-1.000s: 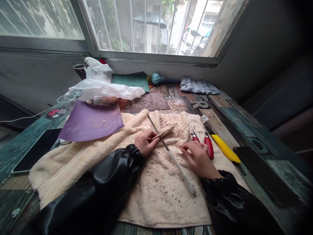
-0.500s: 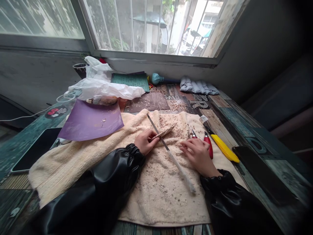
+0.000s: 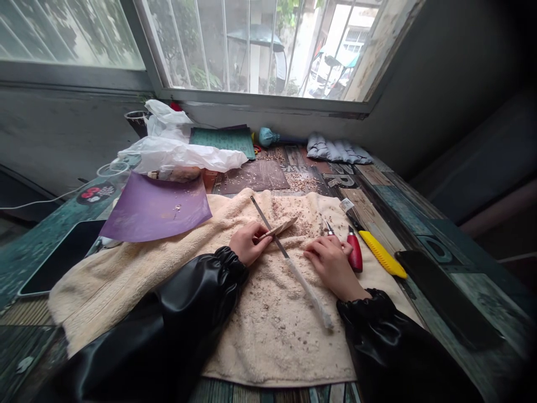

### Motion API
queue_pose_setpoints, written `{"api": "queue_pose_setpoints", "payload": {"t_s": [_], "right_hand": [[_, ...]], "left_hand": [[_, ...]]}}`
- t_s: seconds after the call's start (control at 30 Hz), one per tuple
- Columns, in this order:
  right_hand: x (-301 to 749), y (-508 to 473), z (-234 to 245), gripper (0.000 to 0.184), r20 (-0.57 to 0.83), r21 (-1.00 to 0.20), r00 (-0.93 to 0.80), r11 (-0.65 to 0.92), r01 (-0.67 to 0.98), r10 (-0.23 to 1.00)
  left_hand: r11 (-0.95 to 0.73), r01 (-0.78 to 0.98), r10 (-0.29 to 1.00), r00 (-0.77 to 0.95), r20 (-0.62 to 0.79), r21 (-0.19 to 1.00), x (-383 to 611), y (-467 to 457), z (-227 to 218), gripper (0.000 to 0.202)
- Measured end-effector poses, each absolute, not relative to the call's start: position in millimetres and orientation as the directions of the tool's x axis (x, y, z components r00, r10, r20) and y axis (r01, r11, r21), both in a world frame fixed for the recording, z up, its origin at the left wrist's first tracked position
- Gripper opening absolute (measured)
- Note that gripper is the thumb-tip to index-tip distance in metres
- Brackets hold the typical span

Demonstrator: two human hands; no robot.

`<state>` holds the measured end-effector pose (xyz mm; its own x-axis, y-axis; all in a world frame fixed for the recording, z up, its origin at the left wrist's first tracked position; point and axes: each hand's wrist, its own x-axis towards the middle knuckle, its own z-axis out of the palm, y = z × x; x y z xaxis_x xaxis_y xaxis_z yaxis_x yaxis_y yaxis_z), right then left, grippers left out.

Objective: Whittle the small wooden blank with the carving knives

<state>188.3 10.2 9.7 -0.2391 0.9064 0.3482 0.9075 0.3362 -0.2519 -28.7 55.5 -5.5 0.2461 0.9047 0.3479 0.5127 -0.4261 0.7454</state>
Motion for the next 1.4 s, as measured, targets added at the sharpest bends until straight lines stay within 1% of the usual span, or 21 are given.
{"api": "queue_pose_setpoints", "payload": {"t_s": [0.17,0.23,0.3,0.4,0.47,0.53,0.63,0.8,1.0,1.07,1.27,1.4], "right_hand": [[203.0,11.2,7.7,0.015,0.428,-0.273,-0.078,0.211,0.939,0.900],[207.5,10.7,7.5,0.015,0.438,-0.283,-0.049,0.189,0.940,0.898],[208.9,9.4,8.0,0.017,0.419,-0.288,-0.082,0.218,0.932,0.904],[205.5,6.3,8.6,0.017,0.362,-0.274,-0.225,0.334,0.902,0.905],[202.0,4.6,7.6,0.018,0.331,-0.233,-0.315,0.400,0.886,0.890],[200.0,3.7,5.9,0.019,0.315,-0.187,-0.345,0.414,0.891,0.884],[201.3,4.4,4.0,0.017,0.318,-0.173,-0.302,0.368,0.914,0.899],[207.2,7.3,4.9,0.017,0.304,-0.230,-0.207,0.283,0.931,0.930],[208.4,7.9,7.0,0.015,0.363,-0.275,-0.128,0.238,0.932,0.923],[207.1,6.6,8.8,0.016,0.362,-0.282,-0.160,0.272,0.920,0.918],[199.8,2.4,8.8,0.020,0.248,-0.276,-0.392,0.452,0.848,0.886],[197.3,2.8,5.3,0.016,0.263,-0.257,-0.423,0.486,0.835,0.867]], "left_hand": [[-0.426,0.503,0.904,0.248,0.347,0.752,-28.3,55.2,-4.3,0.014],[-0.428,0.503,0.904,0.245,0.352,0.751,-28.6,55.2,-4.4,0.014],[-0.430,0.508,0.903,0.244,0.355,0.746,-28.9,55.3,-4.9,0.015],[-0.429,0.515,0.903,0.251,0.348,0.742,-29.2,55.4,-5.9,0.015],[-0.427,0.518,0.904,0.253,0.345,0.741,-29.1,55.5,-6.4,0.015],[-0.430,0.518,0.903,0.253,0.347,0.740,-29.1,55.8,-6.8,0.015],[-0.433,0.515,0.901,0.255,0.350,0.740,-29.2,56.1,-6.8,0.015],[-0.431,0.518,0.902,0.253,0.349,0.739,-29.5,56.0,-6.2,0.015],[-0.430,0.512,0.903,0.253,0.348,0.744,-28.8,55.3,-5.7,0.015],[-0.430,0.512,0.903,0.252,0.348,0.744,-28.8,55.4,-6.1,0.015],[-0.426,0.506,0.904,0.253,0.344,0.750,-29.3,55.5,-6.9,0.015],[-0.432,0.503,0.902,0.254,0.350,0.749,-29.5,55.8,-7.4,0.014]]}}
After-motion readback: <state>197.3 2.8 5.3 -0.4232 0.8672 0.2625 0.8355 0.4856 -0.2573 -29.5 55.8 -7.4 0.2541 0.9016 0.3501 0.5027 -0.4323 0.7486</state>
